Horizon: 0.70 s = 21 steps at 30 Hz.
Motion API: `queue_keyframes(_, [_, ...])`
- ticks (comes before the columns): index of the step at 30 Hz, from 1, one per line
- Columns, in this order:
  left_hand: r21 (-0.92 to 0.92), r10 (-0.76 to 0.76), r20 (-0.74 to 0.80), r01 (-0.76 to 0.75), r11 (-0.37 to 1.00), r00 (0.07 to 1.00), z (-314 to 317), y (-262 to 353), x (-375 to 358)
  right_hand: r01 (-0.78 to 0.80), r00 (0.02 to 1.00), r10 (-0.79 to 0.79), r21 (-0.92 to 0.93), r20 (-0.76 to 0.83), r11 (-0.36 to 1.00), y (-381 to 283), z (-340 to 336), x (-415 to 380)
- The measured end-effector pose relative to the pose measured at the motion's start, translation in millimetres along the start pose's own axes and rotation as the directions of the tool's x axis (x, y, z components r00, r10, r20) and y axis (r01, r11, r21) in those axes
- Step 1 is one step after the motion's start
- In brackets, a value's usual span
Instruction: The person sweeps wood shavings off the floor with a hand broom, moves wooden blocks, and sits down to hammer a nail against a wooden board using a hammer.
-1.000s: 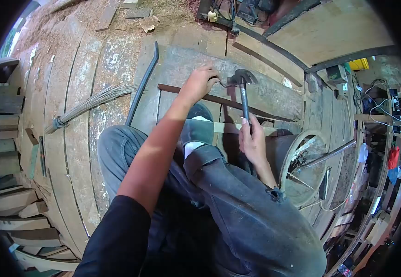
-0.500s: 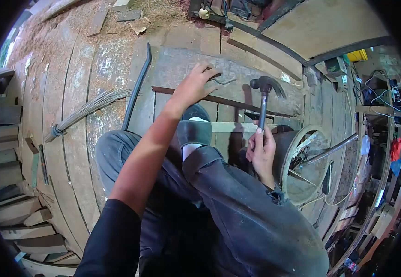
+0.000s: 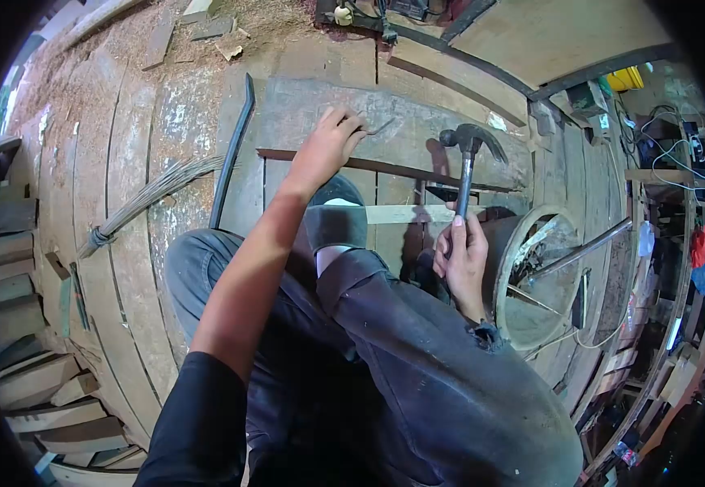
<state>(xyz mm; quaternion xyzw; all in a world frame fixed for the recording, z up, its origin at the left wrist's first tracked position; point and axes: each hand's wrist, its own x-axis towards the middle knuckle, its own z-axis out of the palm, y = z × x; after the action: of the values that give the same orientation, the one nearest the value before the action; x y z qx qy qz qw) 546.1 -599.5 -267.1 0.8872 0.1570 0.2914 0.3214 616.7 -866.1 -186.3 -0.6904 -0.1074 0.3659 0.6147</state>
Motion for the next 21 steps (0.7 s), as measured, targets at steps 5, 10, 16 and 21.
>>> queue_keyframes(5, [-0.025,-0.012,0.09,0.014,1.0,0.996,-9.9,-4.0,5.8,0.0,1.0,0.0,0.038,0.002,0.999,-5.1,3.4,0.5])
queue_keyframes(10, [-0.14,-0.132,0.253,0.171,0.975,0.958,-20.6,3.9,16.2,-0.043,0.999,0.042,0.059,0.018,0.997,-2.2,1.0,1.5])
queue_keyframes(16, [-0.148,-0.169,0.175,0.196,0.969,0.97,-19.3,6.7,5.8,-0.135,0.991,0.134,0.052,0.013,0.99,4.3,-0.3,3.4])
queue_keyframes(21, [-0.094,-0.193,0.045,0.197,0.976,0.98,-12.7,5.7,-2.9,-0.124,0.992,0.118,0.143,0.052,0.982,12.4,5.6,2.4])
